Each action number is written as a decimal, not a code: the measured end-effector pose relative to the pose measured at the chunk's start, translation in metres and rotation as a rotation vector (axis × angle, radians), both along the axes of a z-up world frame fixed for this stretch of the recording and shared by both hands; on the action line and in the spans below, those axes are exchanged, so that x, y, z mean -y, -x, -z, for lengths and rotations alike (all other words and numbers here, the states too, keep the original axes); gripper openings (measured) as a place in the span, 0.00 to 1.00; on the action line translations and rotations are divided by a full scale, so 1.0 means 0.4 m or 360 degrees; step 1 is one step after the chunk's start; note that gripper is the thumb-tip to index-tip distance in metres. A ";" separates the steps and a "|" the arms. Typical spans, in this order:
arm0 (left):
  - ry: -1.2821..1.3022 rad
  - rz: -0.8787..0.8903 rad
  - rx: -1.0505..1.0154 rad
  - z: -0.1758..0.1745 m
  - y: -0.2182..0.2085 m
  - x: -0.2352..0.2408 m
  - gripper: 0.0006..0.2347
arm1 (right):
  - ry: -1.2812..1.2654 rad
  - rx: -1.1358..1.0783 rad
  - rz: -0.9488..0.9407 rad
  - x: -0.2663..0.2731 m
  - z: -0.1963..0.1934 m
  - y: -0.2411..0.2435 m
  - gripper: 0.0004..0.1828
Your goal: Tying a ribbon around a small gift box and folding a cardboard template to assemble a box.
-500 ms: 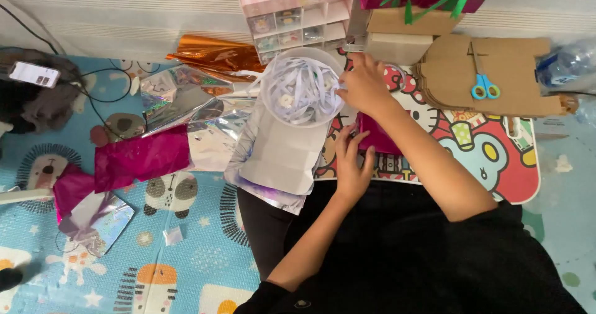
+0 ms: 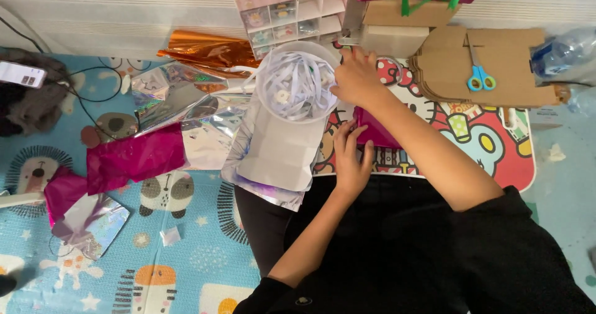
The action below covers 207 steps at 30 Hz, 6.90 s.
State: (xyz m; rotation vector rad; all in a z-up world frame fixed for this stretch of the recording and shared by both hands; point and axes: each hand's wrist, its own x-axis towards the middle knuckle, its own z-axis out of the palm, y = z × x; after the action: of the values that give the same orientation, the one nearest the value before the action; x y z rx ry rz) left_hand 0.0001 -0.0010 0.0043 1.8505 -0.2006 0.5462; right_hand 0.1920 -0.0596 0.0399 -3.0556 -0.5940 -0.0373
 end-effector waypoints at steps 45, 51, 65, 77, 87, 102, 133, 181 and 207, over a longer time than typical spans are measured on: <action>0.1575 0.0204 -0.0751 -0.231 -0.017 -0.105 0.16 | -0.1504 0.0586 0.0889 0.610 -0.065 0.750 0.09; 0.1567 0.0089 -0.0708 -0.250 -0.026 -0.142 0.16 | -0.1500 0.0797 0.0834 0.766 -0.015 0.771 0.12; 0.1567 -0.0345 -0.0478 -0.286 -0.031 -0.292 0.11 | -0.1234 0.1031 0.0822 0.865 -0.009 0.678 0.11; 0.1425 -0.0276 -0.0624 -0.249 0.034 -0.186 0.09 | -0.2501 -0.0859 0.0409 0.090 -0.078 0.725 0.19; 0.1192 -0.0030 -0.0681 -0.331 0.114 -0.170 0.08 | -0.4171 -0.1782 0.0152 0.018 0.002 0.634 0.18; 0.1080 -0.0470 -0.0300 -0.293 0.060 -0.332 0.11 | -0.4172 -0.1169 0.0400 0.279 0.035 0.600 0.22; 0.1574 0.0103 -0.0751 -0.192 0.084 0.008 0.13 | -0.3489 -0.0138 0.0805 0.149 -0.063 0.606 0.15; 0.0625 -0.0338 -0.0735 -0.046 -0.123 0.023 0.10 | -0.2853 0.0148 0.1555 0.252 0.132 0.385 0.05; 0.1086 -0.0438 -0.0757 0.019 -0.095 0.011 0.08 | -0.2848 0.0146 0.0841 0.205 0.105 0.511 0.17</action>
State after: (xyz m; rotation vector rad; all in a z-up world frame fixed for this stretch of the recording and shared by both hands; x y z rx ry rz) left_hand 0.0381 -0.0055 -0.0033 1.2856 0.5105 0.2886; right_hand -0.0124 -0.1417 -0.0023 -1.3427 0.2586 -0.4280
